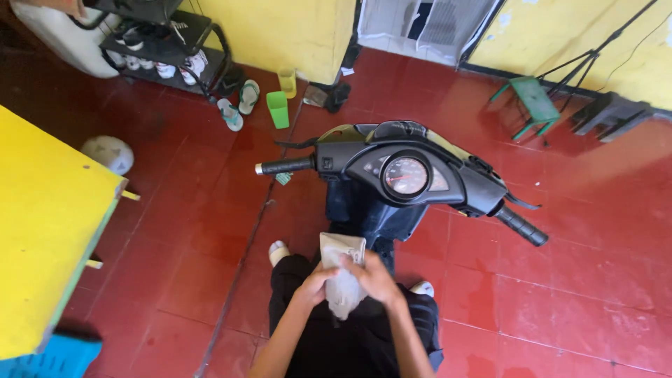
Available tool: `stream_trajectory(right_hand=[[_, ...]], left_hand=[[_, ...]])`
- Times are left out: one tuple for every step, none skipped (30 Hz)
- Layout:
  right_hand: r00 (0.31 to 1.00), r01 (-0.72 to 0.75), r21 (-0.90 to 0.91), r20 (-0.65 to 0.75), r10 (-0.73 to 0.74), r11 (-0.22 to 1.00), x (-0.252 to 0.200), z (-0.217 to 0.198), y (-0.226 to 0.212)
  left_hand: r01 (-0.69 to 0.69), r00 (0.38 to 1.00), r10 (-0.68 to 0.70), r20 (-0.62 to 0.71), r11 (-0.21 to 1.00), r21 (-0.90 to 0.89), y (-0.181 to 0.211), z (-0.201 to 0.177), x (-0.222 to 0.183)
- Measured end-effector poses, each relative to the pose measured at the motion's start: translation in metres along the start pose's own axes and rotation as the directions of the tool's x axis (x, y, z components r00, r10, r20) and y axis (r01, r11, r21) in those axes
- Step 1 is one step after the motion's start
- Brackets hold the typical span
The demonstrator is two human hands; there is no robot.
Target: The person wipes the dashboard and handlebars of a scooter using a white cloth. They clean the speedometer area, the left and right handlebars, and the central console repeatedly.
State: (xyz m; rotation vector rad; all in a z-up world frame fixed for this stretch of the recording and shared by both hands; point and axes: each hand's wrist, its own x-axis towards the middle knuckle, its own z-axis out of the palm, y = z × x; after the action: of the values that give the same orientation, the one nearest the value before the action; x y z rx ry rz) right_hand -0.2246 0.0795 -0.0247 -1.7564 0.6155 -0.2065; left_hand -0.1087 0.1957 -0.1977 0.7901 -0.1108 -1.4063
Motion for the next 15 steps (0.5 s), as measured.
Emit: stream_trajectory(right_hand=[[0.993, 0.1, -0.03, -0.06, -0.102, 0.995, 0.004, -0.004, -0.013], [0.972, 0.195, -0.068, -0.12, -0.202, 0.979, 0.007, -0.009, -0.025], [0.972, 0.194, -0.061, -0.126, -0.201, 0.979, 0.014, -0.014, -0.034], [0.945, 0.224, -0.025, -0.238, -0.223, 0.974, 0.019, -0.02, -0.042], [0.907, 0.256, 0.007, -0.348, -0.237, 0.967, 0.024, -0.026, -0.05], [0.903, 0.256, 0.009, -0.359, -0.236, 0.967, 0.026, -0.028, -0.042], [0.864, 0.301, 0.011, -0.426, -0.268, 0.954, 0.027, -0.03, -0.034], [0.816, 0.35, 0.004, -0.493, -0.303, 0.937, 0.031, -0.035, -0.027], [0.807, 0.355, 0.0, -0.505, -0.306, 0.935, 0.026, -0.041, -0.028], [0.755, 0.34, -0.056, -0.579, -0.307, 0.939, 0.023, -0.049, -0.028], [0.695, 0.319, -0.108, -0.649, -0.31, 0.942, 0.02, -0.056, -0.028], [0.695, 0.315, -0.113, -0.649, -0.31, 0.942, 0.017, -0.059, -0.022], [0.665, 0.295, -0.147, -0.678, -0.313, 0.944, 0.014, -0.061, -0.014], [0.628, 0.278, -0.18, -0.709, -0.32, 0.944, 0.014, -0.064, -0.008], [0.621, 0.279, -0.184, -0.714, -0.323, 0.942, 0.012, -0.061, 0.001]], left_hand=[[-0.002, 0.991, 0.002, -0.132, 1.0, 0.0, -0.004, -0.004, 0.004], [-0.001, 0.966, 0.001, -0.258, 1.0, -0.001, -0.011, -0.007, 0.009], [0.003, 0.966, -0.002, -0.259, 1.0, 0.006, 0.007, 0.015, 0.005], [-0.094, 0.939, 0.111, -0.325, 0.993, 0.067, 0.022, 0.039, 0.001], [-0.187, 0.897, 0.225, -0.382, 0.973, 0.134, 0.037, 0.063, -0.003], [-0.18, 0.9, 0.221, -0.375, 0.973, 0.141, 0.047, 0.069, -0.002], [-0.322, 0.795, 0.4, -0.456, 0.915, 0.241, 0.057, 0.076, 0.0], [-0.445, 0.653, 0.566, -0.503, 0.824, 0.349, 0.068, 0.085, 0.004], [-0.446, 0.66, 0.568, -0.491, 0.823, 0.352, 0.093, 0.108, 0.0], [-0.603, 0.434, 0.774, -0.461, 0.63, 0.49, 0.119, 0.132, -0.002], [-0.691, 0.167, 0.906, -0.39, 0.389, 0.609, 0.145, 0.156, -0.005], [-0.692, 0.17, 0.904, -0.392, 0.393, 0.606, 0.17, 0.176, 0.001], [-0.67, -0.044, 0.992, -0.121, 0.06, 0.74, 0.195, 0.197, 0.006], [-0.577, -0.238, 0.954, 0.184, -0.292, 0.763, 0.224, 0.218, 0.014], [-0.584, -0.238, 0.953, 0.187, -0.294, 0.757, 0.219, 0.194, 0.04]])
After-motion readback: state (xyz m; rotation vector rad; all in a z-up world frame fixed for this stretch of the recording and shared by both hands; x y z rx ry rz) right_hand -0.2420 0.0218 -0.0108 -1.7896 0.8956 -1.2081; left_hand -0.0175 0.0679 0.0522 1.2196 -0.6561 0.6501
